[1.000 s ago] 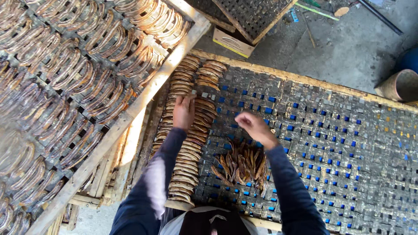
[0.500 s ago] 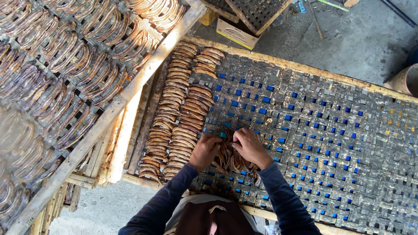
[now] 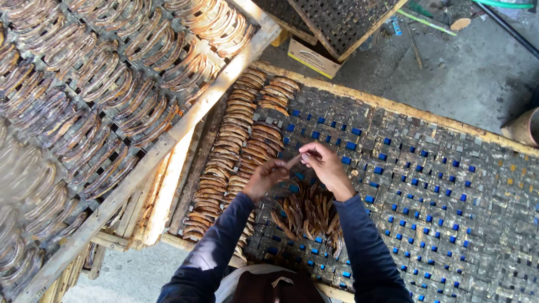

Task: The person gathers dried banana slices from a woven bamboo drying tray and transfers a handful into a plastic bag on a chair. They then arrange the remaining dried banana slices into neat rows across the tray, working piece by piece with both hands.

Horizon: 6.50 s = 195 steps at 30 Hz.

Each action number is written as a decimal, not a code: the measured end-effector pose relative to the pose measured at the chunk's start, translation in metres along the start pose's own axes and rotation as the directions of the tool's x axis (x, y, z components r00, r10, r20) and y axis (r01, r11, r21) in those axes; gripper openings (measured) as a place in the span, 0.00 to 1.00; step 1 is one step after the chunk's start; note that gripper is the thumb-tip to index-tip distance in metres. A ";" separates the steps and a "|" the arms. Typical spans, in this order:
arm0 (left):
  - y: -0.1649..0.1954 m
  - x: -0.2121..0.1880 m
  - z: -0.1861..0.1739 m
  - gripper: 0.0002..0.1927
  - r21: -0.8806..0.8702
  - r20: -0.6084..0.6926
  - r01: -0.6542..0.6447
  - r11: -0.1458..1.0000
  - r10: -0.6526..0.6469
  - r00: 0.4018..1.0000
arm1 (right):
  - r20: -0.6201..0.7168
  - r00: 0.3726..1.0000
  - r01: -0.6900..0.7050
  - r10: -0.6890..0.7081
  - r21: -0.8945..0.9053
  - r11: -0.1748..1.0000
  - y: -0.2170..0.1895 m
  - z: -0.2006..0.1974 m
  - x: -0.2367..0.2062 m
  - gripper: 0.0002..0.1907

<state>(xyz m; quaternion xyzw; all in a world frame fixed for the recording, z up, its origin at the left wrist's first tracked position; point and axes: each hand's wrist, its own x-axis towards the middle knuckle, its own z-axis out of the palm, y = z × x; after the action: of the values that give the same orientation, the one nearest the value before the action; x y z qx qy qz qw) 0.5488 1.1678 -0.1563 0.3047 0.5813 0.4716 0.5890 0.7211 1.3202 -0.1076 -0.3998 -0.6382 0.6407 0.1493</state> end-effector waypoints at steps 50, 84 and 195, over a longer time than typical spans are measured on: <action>-0.033 0.006 0.019 0.23 0.196 0.125 0.019 0.981 -0.044 0.991 | 0.237 0.967 0.148 -0.098 -0.203 0.968 -0.004 0.011 -0.042 0.06; 0.030 0.072 -0.081 0.08 0.747 -0.397 -0.195 0.636 0.661 0.637 | -0.202 0.959 0.104 -0.199 -0.401 0.910 0.029 -0.012 0.034 0.05; -0.082 -0.226 -0.001 0.16 0.179 -0.132 -0.214 0.960 0.239 0.962 | -0.015 1.000 0.004 -0.002 0.126 0.992 0.062 0.156 -0.209 0.21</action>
<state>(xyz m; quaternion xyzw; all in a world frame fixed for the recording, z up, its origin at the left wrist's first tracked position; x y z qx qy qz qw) 0.5916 0.9316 -0.1412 0.3796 0.6223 0.5089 0.4579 0.7643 1.0556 -0.1198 -0.3933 -0.5958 0.6768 0.1798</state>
